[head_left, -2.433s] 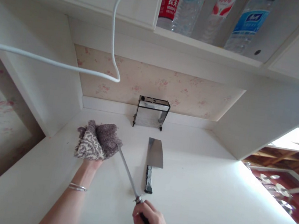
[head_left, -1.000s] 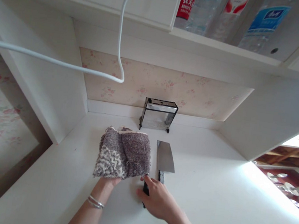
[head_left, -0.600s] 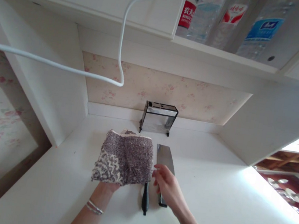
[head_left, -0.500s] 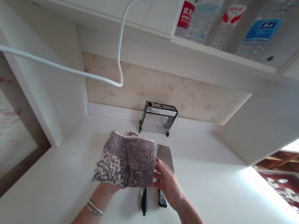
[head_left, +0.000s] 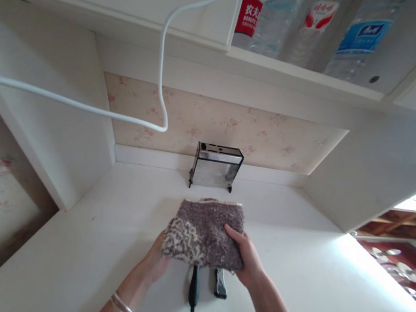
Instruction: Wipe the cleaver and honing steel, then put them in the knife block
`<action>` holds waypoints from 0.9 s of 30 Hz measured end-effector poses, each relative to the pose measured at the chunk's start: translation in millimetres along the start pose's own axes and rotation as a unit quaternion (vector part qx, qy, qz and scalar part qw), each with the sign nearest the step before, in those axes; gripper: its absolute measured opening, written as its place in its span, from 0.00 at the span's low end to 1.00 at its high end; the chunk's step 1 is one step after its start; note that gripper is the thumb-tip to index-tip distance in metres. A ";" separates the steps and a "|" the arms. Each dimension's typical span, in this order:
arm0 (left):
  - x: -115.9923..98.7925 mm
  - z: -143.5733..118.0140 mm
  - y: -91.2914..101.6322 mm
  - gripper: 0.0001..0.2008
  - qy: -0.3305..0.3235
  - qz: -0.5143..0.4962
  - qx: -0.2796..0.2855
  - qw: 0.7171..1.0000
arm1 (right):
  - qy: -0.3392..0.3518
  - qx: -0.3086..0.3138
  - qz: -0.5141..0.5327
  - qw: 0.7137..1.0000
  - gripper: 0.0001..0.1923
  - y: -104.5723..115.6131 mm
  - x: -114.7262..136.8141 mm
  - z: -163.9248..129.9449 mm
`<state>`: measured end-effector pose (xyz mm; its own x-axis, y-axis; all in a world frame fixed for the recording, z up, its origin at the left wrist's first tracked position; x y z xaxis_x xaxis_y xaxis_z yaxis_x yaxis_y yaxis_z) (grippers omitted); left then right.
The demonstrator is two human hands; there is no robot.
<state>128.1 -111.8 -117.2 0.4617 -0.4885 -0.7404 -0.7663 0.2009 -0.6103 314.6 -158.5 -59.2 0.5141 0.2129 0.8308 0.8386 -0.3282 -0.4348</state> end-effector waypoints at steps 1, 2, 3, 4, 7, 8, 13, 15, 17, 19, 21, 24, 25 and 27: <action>-2.0 1.1 -1.9 0.14 0.003 0.019 -0.026 0.999 | 0.012 -0.006 0.008 1.000 0.22 5.7 13.1 3.2; -3.1 2.0 -3.7 0.14 0.015 0.036 -0.048 0.998 | 0.029 -0.012 0.016 0.999 0.22 12.2 27.5 7.1; -3.2 2.7 -5.1 0.14 0.032 0.048 -0.065 0.996 | 0.052 -0.021 0.024 0.998 0.21 20.2 42.6 11.5; -3.2 3.4 -6.2 0.15 0.048 0.052 -0.074 0.995 | 0.078 -0.033 0.033 0.996 0.20 30.3 57.6 16.1; -4.4 6.4 -6.6 0.15 0.055 0.034 -0.072 0.995 | 0.164 -0.105 0.061 0.979 0.19 75.9 90.6 27.6; -3.9 7.7 -5.8 0.15 0.056 0.024 -0.066 0.996 | 0.190 -0.137 0.064 0.970 0.19 95.1 95.0 29.4; 2.1 13.4 -3.4 0.13 0.059 0.018 -0.047 0.997 | 0.177 -0.236 -0.027 0.955 0.23 179.2 62.9 23.7; 4.0 14.1 -4.7 0.14 0.059 0.027 -0.043 0.997 | 0.144 -0.232 -0.057 0.960 0.24 196.6 45.1 16.2; 5.1 13.8 -6.4 0.14 0.059 0.036 -0.040 0.997 | 0.140 -0.235 -0.065 0.960 0.25 206.2 38.8 5.0; 5.1 13.0 -7.0 0.13 0.058 0.044 -0.041 0.996 | 0.141 -0.242 -0.070 0.957 0.25 209.6 40.6 -7.7; 4.2 12.3 -6.5 0.13 0.053 0.052 -0.045 0.996 | 0.128 -0.245 -0.090 0.957 0.25 209.1 44.1 -20.8; 3.2 12.0 -5.5 0.13 0.049 0.061 -0.047 0.996 | 0.097 -0.266 -0.140 0.949 0.28 208.2 45.8 -43.9; 3.2 12.1 -5.6 0.13 0.048 0.063 -0.045 0.996 | 0.090 -0.275 -0.160 0.944 0.31 207.6 45.7 -52.3; 3.4 12.5 -6.5 0.13 0.047 0.068 -0.040 0.996 | 0.091 -0.285 -0.205 0.932 0.34 202.0 45.5 -67.2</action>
<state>140.3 -104.1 -119.3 0.3092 -0.5401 -0.7827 -0.8543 0.2039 -0.4781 495.3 -276.9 -85.9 0.0890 0.2858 0.9541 0.6994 -0.7000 0.1445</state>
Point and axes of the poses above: each hand's wrist, its own z-axis towards the middle knuckle, its own y-axis out of the back of the hand, x = y × z, the point moved 7 cm from there along z, towards the middle knuckle, and after that the axes turned 3 degrees about y, right-handed, at the moved point
